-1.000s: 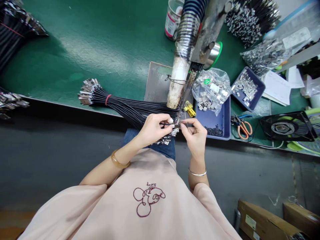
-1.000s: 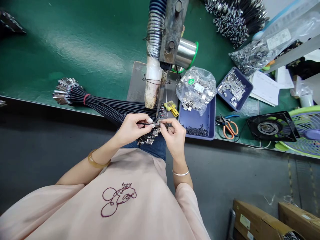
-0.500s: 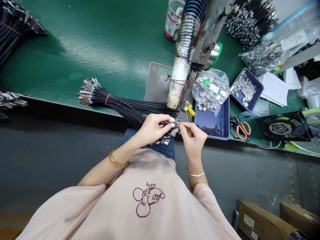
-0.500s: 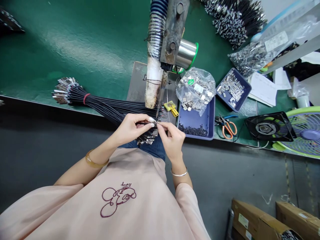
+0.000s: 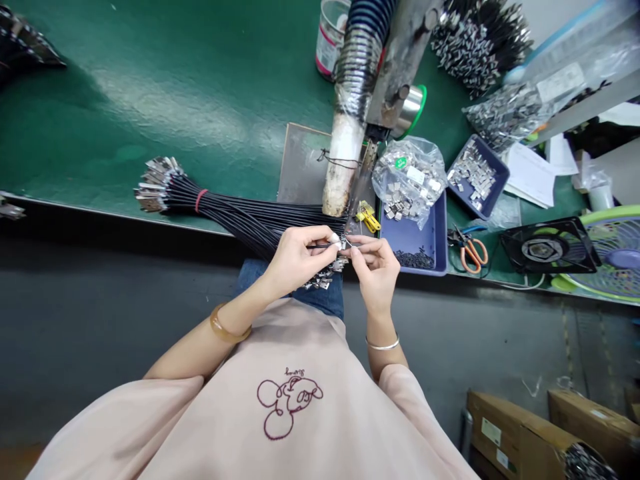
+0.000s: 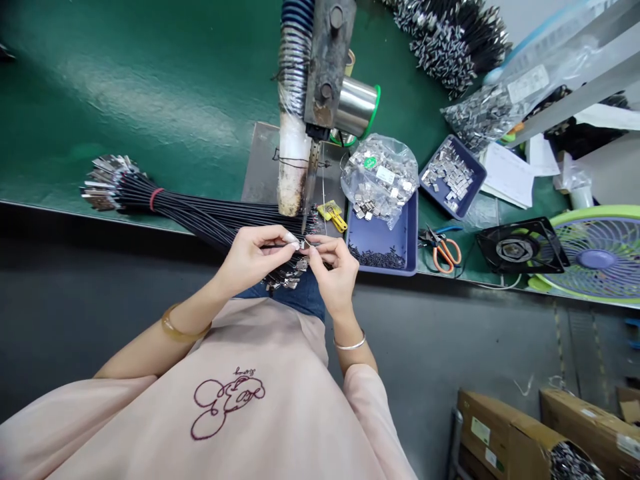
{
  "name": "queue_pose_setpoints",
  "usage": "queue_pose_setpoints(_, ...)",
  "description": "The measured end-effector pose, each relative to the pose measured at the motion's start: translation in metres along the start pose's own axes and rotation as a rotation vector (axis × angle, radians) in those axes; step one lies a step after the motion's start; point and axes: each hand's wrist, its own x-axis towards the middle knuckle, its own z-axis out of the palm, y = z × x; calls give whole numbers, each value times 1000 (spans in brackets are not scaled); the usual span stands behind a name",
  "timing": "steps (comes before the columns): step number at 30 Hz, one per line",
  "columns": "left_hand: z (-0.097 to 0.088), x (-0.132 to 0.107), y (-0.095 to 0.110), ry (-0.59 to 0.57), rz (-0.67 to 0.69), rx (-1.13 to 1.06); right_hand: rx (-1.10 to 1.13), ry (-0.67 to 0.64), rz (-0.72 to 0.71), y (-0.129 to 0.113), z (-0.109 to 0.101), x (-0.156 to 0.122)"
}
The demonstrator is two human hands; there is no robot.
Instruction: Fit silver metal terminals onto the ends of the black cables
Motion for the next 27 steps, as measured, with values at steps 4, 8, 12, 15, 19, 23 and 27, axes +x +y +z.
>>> queue_pose_setpoints(4,4,1,-1,50,2,49,-142,1,-88,-4,-5,4)
queue_pose_setpoints(8,6,3,0,73,-22,62,-216,-9,-141,-8,-6,8)
queue_pose_setpoints(12,8,3,0,92,-47,22,-220,-20,-141,-7,-6,12)
queue_pose_setpoints(15,9,3,-1,112,-63,1,-220,-31,-118,-8,-7,14)
queue_pose_setpoints(19,9,2,0,127,-74,-13,-226,-41,-103,-8,-7,14)
queue_pose_setpoints(23,8,4,3,107,-83,-43,-223,-35,-115,-9,-7,17)
queue_pose_setpoints(27,8,4,6,106,-99,-52,-230,-44,-148,-12,-8,18)
